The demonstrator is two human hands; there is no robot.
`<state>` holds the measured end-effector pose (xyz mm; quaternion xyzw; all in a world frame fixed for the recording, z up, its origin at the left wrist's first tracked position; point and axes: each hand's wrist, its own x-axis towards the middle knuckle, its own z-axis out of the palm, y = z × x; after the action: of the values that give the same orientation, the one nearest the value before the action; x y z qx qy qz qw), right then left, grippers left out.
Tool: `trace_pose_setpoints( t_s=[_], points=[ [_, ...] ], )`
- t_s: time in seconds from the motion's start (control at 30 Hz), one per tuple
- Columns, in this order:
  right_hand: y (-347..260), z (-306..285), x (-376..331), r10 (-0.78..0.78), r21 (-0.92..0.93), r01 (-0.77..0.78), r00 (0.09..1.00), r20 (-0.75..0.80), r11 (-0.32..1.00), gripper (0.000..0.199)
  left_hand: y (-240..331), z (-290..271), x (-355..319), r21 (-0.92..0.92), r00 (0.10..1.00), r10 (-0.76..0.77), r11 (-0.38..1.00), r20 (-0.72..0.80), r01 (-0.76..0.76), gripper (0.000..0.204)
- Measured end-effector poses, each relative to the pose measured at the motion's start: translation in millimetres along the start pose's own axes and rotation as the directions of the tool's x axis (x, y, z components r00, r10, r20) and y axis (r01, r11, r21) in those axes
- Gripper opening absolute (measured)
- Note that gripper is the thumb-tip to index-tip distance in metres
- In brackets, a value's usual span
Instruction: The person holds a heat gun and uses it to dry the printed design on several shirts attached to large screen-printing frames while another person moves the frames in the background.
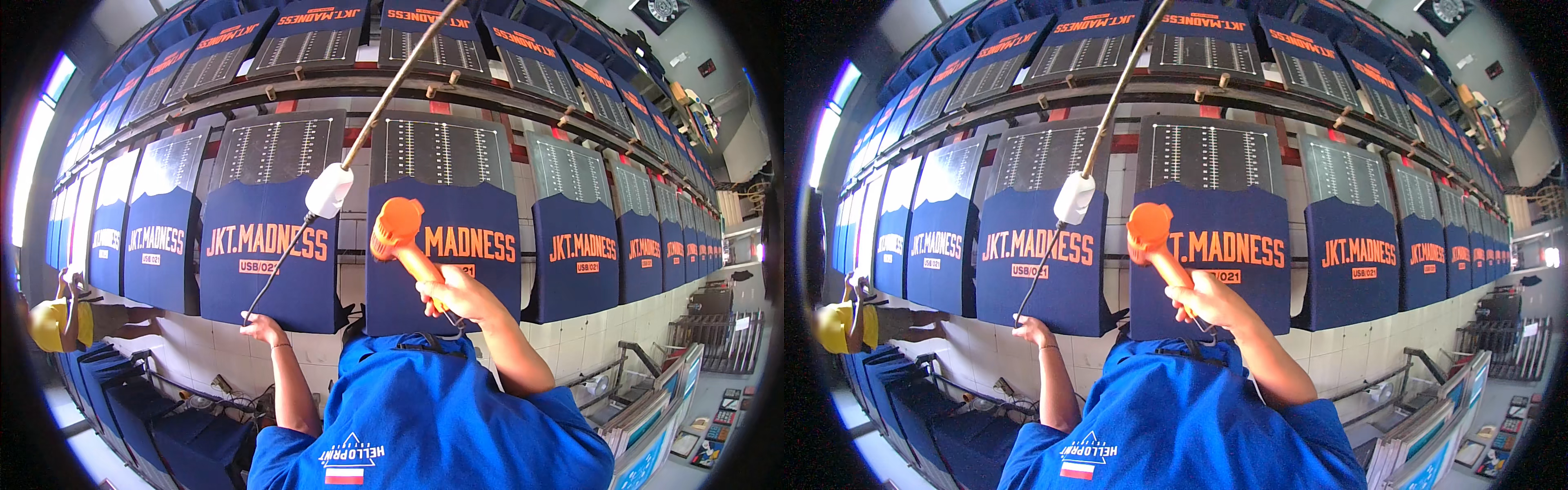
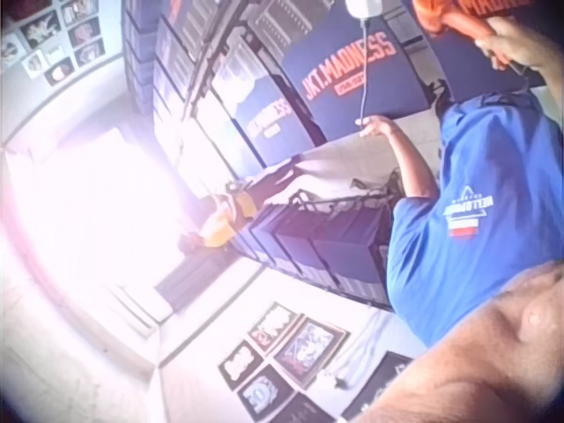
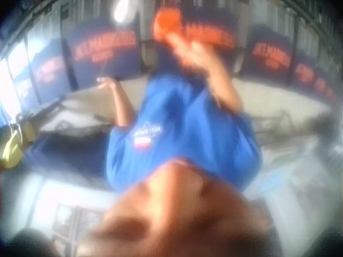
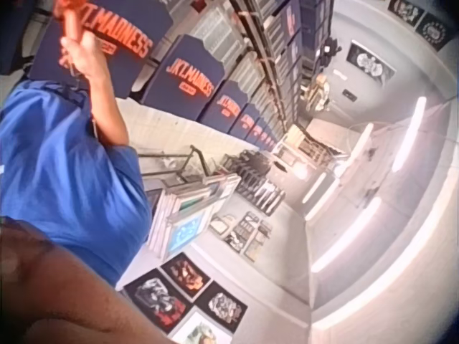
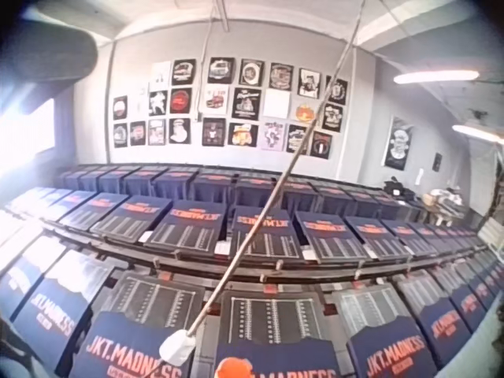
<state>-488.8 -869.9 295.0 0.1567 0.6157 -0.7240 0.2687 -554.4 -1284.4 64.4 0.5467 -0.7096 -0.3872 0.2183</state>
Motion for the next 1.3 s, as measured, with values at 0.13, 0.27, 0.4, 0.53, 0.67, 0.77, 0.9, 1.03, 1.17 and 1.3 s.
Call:
trace_pose_setpoints(
  t_s=[0.13,0.27,0.4,0.53,0.67,0.77,0.9,1.03,1.17,1.3],
  points=[
    [8,-14,-27,0.067,-0.026,-0.068,0.997,-0.036,0.997,0.028,-8,0,7,-0.008,1.0,0.017,1.0,-0.004,-0.017,0.061],
    [11,-26,-60,0.022,-0.037,-0.033,0.963,-0.27,0.999,0.032,1,0,-4,0.002,1.0,0.002,1.0,-0.001,-0.002,0.062],
    [17,-40,-83,0.039,0.015,-0.036,0.962,-0.269,0.999,0.029,2,1,-3,0.036,0.999,-0.032,0.999,-0.011,0.032,0.064],
    [14,-51,-89,0.039,0.061,-0.028,0.98,-0.196,0.998,0.027,-7,1,10,0.064,0.999,-0.028,0.998,-0.022,0.029,0.067],
    [21,-53,-85,0.037,0.008,-0.036,0.986,-0.162,0.999,0.026,-6,4,8,0.17,0.998,-0.012,0.985,-0.055,0.021,0.068],
    [24,-61,-85,0.037,-0.019,-0.039,0.992,-0.124,0.999,0.029,-3,4,6,0.199,0.999,-0.005,0.98,-0.049,0.015,0.067],
    [33,-56,-81,-0.053,-0.023,0.05,0.99,-0.13,0.998,0.027,-9,3,10,0.193,0.998,0.069,0.979,-0.006,-0.066,0.065],
    [30,-66,-84,0.002,0.018,0.0,0.996,-0.084,1.0,0.026,-19,2,16,0.186,0.994,0.106,0.977,0.004,-0.105,0.062],
    [33,-60,-88,-0.02,0.046,0.025,0.994,-0.108,0.999,0.026,-10,6,4,0.174,0.998,0.045,0.984,-0.054,-0.035,0.064],
    [35,-64,-94,-0.026,-0.03,0.023,0.991,-0.132,0.999,0.026,-17,8,18,0.195,0.997,0.047,0.98,-0.062,-0.034,0.059]
  ],
)
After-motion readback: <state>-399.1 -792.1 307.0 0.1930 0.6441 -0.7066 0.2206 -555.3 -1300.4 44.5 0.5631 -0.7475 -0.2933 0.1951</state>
